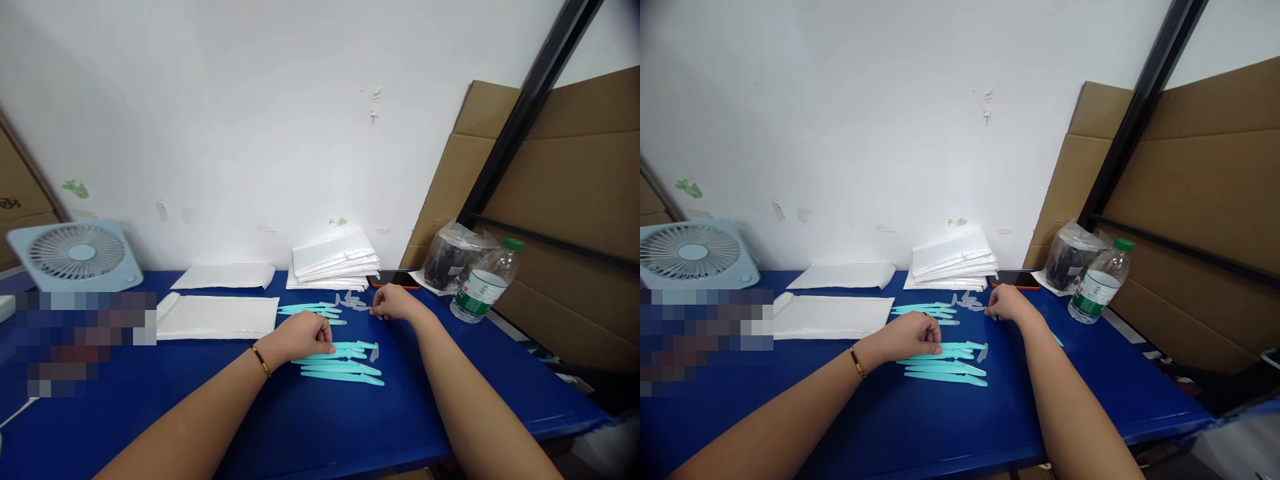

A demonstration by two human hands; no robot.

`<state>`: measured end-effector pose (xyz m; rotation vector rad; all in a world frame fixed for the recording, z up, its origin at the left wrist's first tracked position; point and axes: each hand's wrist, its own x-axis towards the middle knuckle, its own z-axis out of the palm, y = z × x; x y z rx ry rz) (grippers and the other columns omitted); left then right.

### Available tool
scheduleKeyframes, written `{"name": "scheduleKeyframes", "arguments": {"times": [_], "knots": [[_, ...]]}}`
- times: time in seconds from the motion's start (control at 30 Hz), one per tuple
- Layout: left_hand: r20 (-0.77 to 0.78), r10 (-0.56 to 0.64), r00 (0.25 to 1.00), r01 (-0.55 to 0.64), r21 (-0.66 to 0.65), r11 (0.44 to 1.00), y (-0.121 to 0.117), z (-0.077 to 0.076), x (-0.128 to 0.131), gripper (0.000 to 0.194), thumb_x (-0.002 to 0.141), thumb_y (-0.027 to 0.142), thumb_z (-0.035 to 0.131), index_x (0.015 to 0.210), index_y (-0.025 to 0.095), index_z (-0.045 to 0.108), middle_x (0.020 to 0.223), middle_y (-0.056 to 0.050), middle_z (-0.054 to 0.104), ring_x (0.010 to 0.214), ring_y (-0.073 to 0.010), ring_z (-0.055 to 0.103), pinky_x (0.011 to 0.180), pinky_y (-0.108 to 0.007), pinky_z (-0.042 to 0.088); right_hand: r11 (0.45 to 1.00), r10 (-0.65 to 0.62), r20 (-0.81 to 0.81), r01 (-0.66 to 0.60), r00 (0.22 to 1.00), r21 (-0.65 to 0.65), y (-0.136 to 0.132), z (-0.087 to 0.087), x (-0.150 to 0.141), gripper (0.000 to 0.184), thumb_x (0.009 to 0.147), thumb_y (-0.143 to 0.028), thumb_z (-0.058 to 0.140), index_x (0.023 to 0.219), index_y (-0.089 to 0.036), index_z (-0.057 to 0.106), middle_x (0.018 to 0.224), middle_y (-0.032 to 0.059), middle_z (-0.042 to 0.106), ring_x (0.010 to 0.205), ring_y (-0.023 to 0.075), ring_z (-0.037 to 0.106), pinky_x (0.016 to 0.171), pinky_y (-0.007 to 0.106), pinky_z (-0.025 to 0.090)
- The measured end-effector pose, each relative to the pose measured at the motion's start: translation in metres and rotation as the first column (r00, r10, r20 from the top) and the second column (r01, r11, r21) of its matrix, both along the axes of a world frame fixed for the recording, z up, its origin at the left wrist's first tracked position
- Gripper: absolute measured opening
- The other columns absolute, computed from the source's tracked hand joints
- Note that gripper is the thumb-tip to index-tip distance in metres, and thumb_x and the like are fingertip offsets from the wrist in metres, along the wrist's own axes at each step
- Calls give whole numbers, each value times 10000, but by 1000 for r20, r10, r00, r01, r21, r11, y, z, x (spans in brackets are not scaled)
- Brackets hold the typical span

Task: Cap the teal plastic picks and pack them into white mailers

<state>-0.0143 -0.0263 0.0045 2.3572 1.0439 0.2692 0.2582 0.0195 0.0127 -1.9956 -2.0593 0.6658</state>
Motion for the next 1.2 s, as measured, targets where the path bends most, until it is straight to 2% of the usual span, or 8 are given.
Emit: {"name": "scheduleKeyframes", "arguments": {"times": [0.13,0.27,0.43,0.5,0.6,0.7,0.8,1.2], "knots": [[29,27,999,-25,-45,999,2,-3,2,254,706,441,588,775,204,650,711,4,640,620,-121,556,501,-202,354,996,40,140,-51,989,71,-1,-2,-8,77,568,-217,649,633,-176,648,616,47,652,560,160,596,465,221,389],[93,85,992,-81,-48,996,5,-3,1,244,741,413,544,784,187,625,725,-2,640,648,-126,565,532,-203,371,985,2,345,-61,939,162,-1,-1,-12,146,516,-232,660,657,-195,660,754,60,664,661,193,596,479,232,347],[85,239,967,-248,110,963,14,-3,-7,166,759,343,526,750,195,602,708,3,635,625,-124,548,528,-215,339,973,45,397,-131,917,191,-1,-3,-15,164,530,-224,627,687,-184,654,766,57,659,676,191,589,492,229,340],[31,271,962,-272,193,943,18,-4,-10,120,732,308,559,690,204,600,677,12,630,612,-125,535,520,-222,311,959,111,346,-192,932,210,-1,-3,-15,180,538,-181,606,709,-176,660,751,48,659,669,177,588,504,222,353],[2,279,960,-273,214,938,21,-5,-13,97,719,291,575,670,212,603,670,20,633,608,-124,532,507,-224,292,938,266,159,-293,951,185,-3,-3,-14,234,562,-123,569,763,-167,680,725,25,661,641,146,586,535,204,387],[8,284,959,-279,214,936,22,-7,-13,96,720,293,574,679,214,609,681,20,637,617,-125,536,502,-226,286,908,406,-47,-398,912,134,-5,-2,-16,234,621,-158,575,818,-164,702,727,20,667,645,140,590,571,202,416],[8,289,957,-284,219,933,22,-7,-12,95,720,295,575,681,216,612,682,23,637,616,-124,536,501,-228,283,872,489,-166,-479,856,96,-8,0,-19,217,654,-235,612,833,-164,711,741,23,671,661,146,588,577,210,423],[-3,302,953,-294,224,929,23,-8,-14,91,716,296,593,673,218,613,675,24,637,616,-125,536,499,-225,278,868,493,-236,-494,838,58,-9,-2,-21,211,645,-267,650,815,-160,713,725,20,666,647,141,578,573,215,424]]}}
